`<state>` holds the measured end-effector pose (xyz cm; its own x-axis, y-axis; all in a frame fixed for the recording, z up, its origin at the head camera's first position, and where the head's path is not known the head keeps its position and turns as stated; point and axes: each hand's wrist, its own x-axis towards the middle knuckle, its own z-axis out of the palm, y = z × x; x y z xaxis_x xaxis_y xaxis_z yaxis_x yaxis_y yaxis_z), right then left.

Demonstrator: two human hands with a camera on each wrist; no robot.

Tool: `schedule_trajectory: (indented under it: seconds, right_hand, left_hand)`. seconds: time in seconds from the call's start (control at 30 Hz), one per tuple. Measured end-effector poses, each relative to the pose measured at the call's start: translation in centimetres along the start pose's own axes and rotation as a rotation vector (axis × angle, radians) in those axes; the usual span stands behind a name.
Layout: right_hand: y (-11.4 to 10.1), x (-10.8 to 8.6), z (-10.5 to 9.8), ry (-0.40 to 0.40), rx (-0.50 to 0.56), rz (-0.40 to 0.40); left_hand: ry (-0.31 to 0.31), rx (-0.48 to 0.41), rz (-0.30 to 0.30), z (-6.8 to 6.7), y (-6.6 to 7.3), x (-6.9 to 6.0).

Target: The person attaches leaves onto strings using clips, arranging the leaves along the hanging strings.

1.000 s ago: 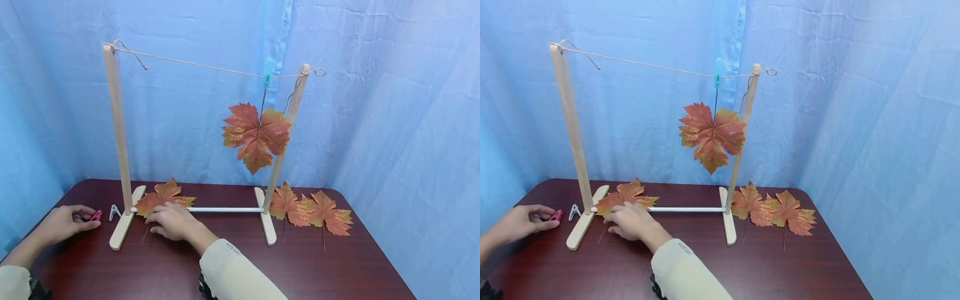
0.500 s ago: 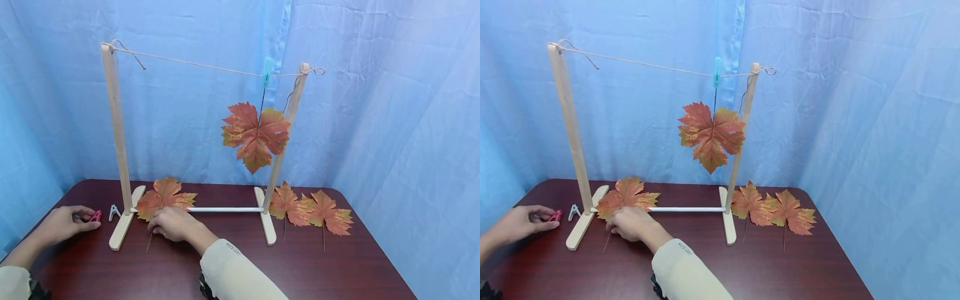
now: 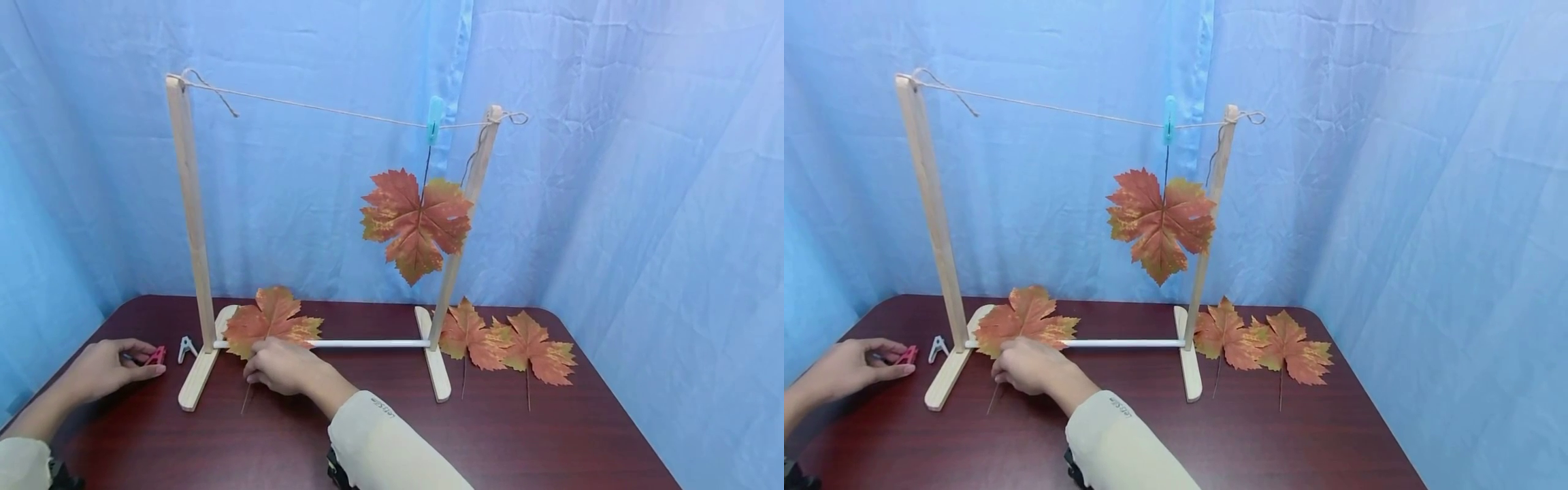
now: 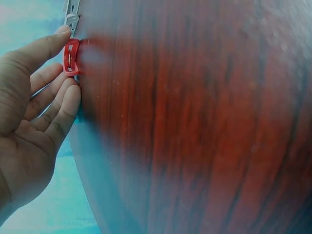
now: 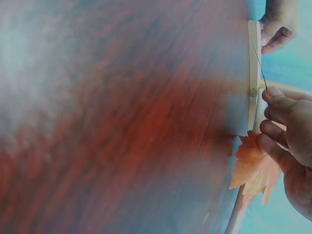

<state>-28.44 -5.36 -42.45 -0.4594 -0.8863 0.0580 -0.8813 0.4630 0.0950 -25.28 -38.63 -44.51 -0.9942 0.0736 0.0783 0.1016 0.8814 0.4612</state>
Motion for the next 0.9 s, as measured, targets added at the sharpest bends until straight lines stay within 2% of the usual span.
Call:
schedule_trajectory:
  seconds: [0.23, 0.5, 0.9]
  right_hand:
    - [0.4, -0.3, -1.0, 0.023, -0.007, 0.005]
    - [0.9, -1.0, -2.1, 0.031, 0.036, 0.051]
    - [1.7, -2.1, -2.8, 0.057, -0.007, 0.077]
  left_hand:
    - [0.000, 0.008, -0.012, 0.1, 0.0, 0.1]
    - [0.011, 0.010, -0.012, 0.1, 0.0, 0.2]
    - [0.011, 0.018, -0.008, 0.0, 0.5, 0.0]
